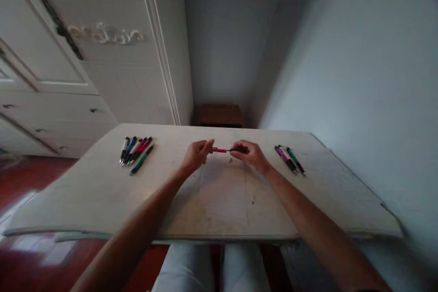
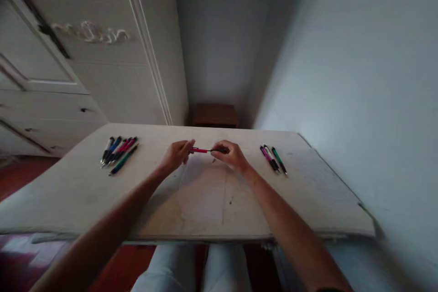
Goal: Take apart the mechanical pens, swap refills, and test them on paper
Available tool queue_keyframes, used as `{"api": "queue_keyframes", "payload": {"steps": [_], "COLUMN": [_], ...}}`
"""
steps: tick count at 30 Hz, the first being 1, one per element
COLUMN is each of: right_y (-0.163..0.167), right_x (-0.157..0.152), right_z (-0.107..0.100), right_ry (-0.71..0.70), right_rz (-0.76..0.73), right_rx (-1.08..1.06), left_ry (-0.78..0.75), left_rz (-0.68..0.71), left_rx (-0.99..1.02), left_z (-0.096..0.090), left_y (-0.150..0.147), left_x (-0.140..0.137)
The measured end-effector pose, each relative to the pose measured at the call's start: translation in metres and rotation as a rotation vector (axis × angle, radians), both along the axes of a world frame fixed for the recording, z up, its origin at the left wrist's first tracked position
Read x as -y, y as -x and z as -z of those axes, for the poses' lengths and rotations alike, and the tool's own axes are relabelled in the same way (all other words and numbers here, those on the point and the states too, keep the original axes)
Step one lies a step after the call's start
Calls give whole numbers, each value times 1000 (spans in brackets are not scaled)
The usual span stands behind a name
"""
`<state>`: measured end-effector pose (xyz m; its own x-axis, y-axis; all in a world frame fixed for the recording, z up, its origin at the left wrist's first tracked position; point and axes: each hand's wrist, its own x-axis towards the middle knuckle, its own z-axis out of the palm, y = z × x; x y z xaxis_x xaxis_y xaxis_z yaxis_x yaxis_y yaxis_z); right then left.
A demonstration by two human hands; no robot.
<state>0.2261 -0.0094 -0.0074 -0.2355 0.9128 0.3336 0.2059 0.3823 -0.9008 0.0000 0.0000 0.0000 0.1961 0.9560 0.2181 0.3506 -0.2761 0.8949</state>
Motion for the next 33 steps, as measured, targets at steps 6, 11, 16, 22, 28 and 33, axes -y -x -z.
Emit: {"api": "queue_keyframes", "payload": {"steps": [6,11,16,22,28,33], "right_y": [-1,-1,1,4,10,10], "right_x": [-3,-5,-2,0,4,6], "right_z": [3,3,1,0,3,3], "right_ry": [18,26,41,95,169,155], "right_rz": [35,80,66,18,-8,-14], "right_rx": [-22,-25,-13,-46,-63,-66], "left_ry": [-26,70,32,-136,-255,-288], "left_rz": [16,56,246,313,325,333], "left_rx": [-3,113,26,-190,-262,-260], "left_z": [-7,-2,3,0,2,2], "left_y": [4,3,1,-1,-4,-5], "left_x": [-2,-2,2,9,11,13]}}
